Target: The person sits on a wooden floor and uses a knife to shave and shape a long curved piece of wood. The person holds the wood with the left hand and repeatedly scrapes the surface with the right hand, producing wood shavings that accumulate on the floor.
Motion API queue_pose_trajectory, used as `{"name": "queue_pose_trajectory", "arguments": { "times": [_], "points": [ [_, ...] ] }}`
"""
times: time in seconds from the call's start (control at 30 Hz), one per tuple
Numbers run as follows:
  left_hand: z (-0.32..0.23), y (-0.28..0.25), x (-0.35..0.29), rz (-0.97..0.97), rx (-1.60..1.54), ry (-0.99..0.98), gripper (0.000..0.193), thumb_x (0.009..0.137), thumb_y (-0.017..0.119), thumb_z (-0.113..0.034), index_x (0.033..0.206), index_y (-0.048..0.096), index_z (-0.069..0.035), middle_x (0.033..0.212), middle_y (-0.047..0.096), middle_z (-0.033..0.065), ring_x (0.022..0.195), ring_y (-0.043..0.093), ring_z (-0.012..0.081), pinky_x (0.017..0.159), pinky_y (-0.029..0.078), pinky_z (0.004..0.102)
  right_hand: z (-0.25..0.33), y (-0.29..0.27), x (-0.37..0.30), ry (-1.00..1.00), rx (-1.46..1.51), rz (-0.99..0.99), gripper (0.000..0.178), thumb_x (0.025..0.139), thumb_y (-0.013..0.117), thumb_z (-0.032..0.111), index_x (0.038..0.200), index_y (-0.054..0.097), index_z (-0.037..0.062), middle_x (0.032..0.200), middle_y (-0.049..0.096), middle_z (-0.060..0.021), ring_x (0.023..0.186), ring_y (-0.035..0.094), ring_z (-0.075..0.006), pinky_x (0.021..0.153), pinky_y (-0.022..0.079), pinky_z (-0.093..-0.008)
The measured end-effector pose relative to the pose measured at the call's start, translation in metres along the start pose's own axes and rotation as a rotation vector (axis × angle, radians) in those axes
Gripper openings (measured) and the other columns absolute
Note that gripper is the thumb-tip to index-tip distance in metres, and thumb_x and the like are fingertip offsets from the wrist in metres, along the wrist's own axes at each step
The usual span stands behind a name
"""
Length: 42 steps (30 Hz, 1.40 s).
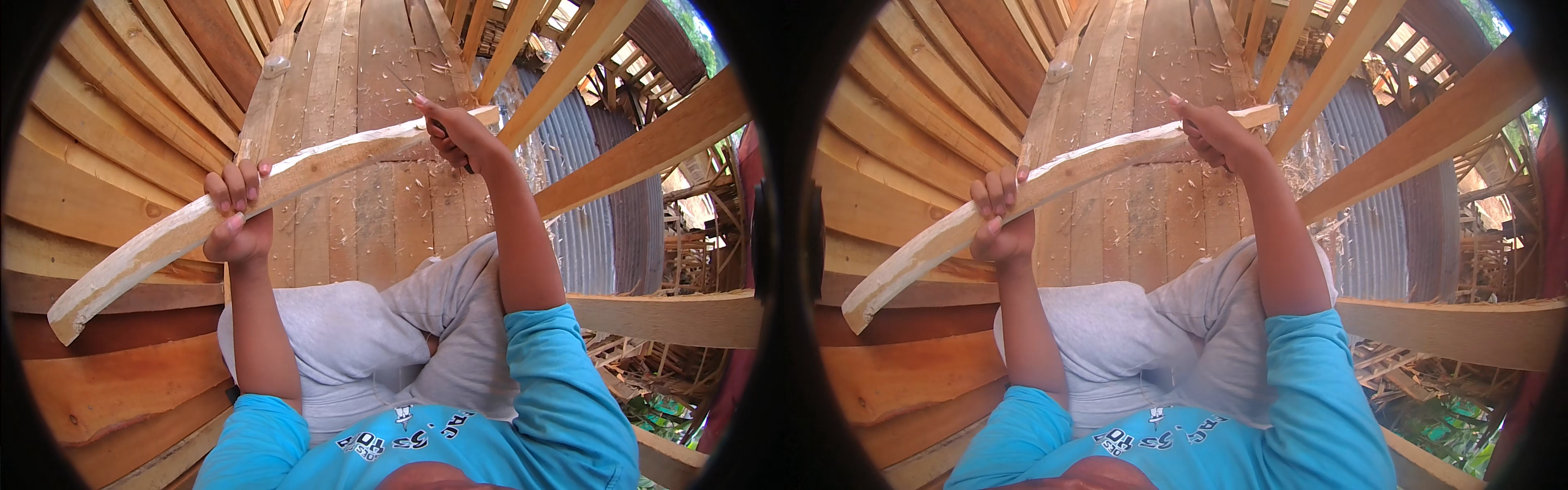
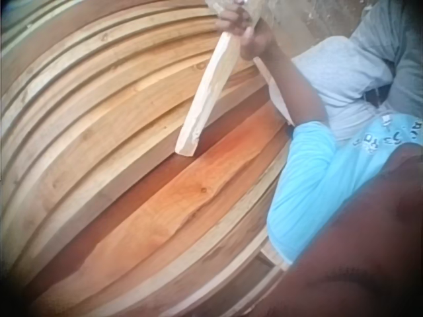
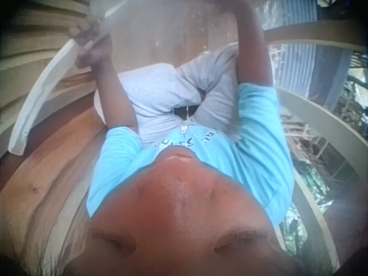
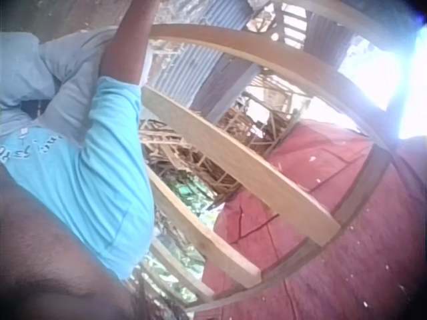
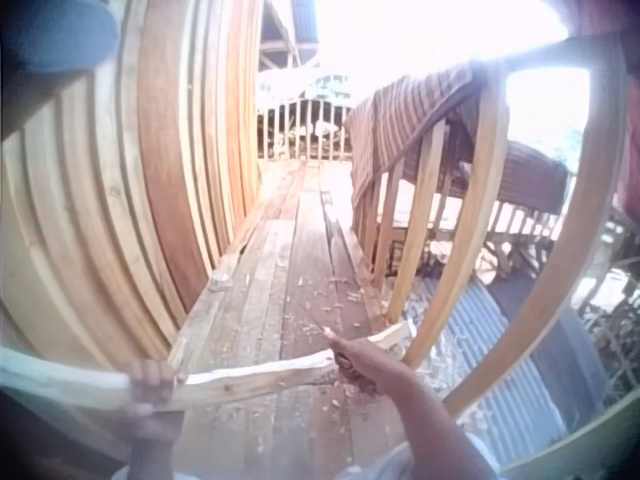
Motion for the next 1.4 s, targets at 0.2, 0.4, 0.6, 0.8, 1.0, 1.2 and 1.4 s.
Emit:
{"name": "queue_pose_trajectory", "arguments": {
  "times": [0.2,0.4,0.6,0.8,1.0,1.2,1.4],
  "points": [
    [0.002,0.004,-0.001,-0.061,0.013,0.023,0.030,0.056,0.061,-0.017,0.072,0.036,-0.020,0.071,0.035,-0.0043,0.076,0.038,0.0133,0.097,0.034,0.0348,-0.008,-0.011,-0.016,0.069,-0.460,0.199,0.061,0.092,0.059,0.061,0.057,0.033,0.0178,0.053,0.027,0.0090,0.042,0.022,-0.0047,0.039,0.014,-0.0257],
    [0.002,0.005,0.000,-0.049,0.008,0.023,0.030,0.056,0.061,-0.018,0.072,0.036,-0.020,0.070,0.034,-0.0044,0.075,0.038,0.0131,0.096,0.034,0.0338,-0.006,-0.048,-0.013,-0.079,0.166,-0.758,0.059,0.090,0.059,0.064,0.074,0.046,0.0085,0.061,0.040,0.0022,0.046,0.036,-0.0089,0.042,0.030,-0.0278],
    [0.006,0.008,-0.002,-0.135,-0.028,0.067,0.030,0.057,0.060,-0.020,0.073,0.036,-0.020,0.070,0.033,-0.0043,0.074,0.038,0.0130,0.094,0.035,0.0340,-0.038,-0.053,0.013,0.168,-0.126,-0.577,0.057,0.091,0.058,0.061,0.089,0.050,0.0040,0.065,0.045,-0.0007,0.045,0.039,-0.0114,0.041,0.033,-0.0305],
    [-0.001,0.014,-0.001,-0.165,-0.047,0.118,0.028,0.056,0.059,-0.020,0.073,0.036,-0.020,0.068,0.033,-0.0042,0.070,0.037,0.0131,0.088,0.036,0.0321,-0.037,-0.007,0.015,0.161,-0.274,-0.522,0.061,0.088,0.060,0.064,0.080,0.053,0.0038,0.062,0.052,-0.0032,0.047,0.049,-0.0127,0.041,0.036,-0.0304],
    [-0.024,0.023,0.005,-0.176,-0.034,0.210,0.028,0.054,0.058,-0.020,0.072,0.036,-0.020,0.066,0.034,-0.0044,0.067,0.036,0.0131,0.083,0.035,0.0300,-0.040,-0.001,0.026,-0.130,-0.278,-0.500,0.053,0.083,0.070,0.055,0.073,0.056,0.0051,0.066,0.061,-0.0075,0.058,0.065,-0.0171,0.056,0.049,-0.0330],
    [-0.030,0.022,0.004,-0.101,0.002,0.215,0.028,0.056,0.062,-0.020,0.071,0.039,-0.022,0.066,0.037,-0.0060,0.069,0.039,0.0112,0.086,0.037,0.0292,-0.040,0.000,0.029,-0.160,-0.187,-0.478,0.050,0.084,0.073,0.049,0.073,0.052,0.0054,0.064,0.057,-0.0048,0.055,0.062,-0.0155,0.052,0.049,-0.0305],
    [-0.034,0.024,0.004,-0.063,0.005,0.226,0.029,0.055,0.062,-0.019,0.072,0.039,-0.023,0.066,0.037,-0.0063,0.070,0.039,0.0112,0.088,0.036,0.0290,-0.039,0.010,0.037,-0.243,-0.128,-0.430,0.048,0.084,0.075,0.050,0.079,0.050,0.0088,0.064,0.053,0.0004,0.050,0.058,-0.0092,0.045,0.044,-0.0244]
  ]
}}
Point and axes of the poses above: each hand's wrist, its own x-axis towards the middle knuckle, its own y-axis out of the palm, z = x × y, the point moved 2 cm from there along x, towards the middle knuckle
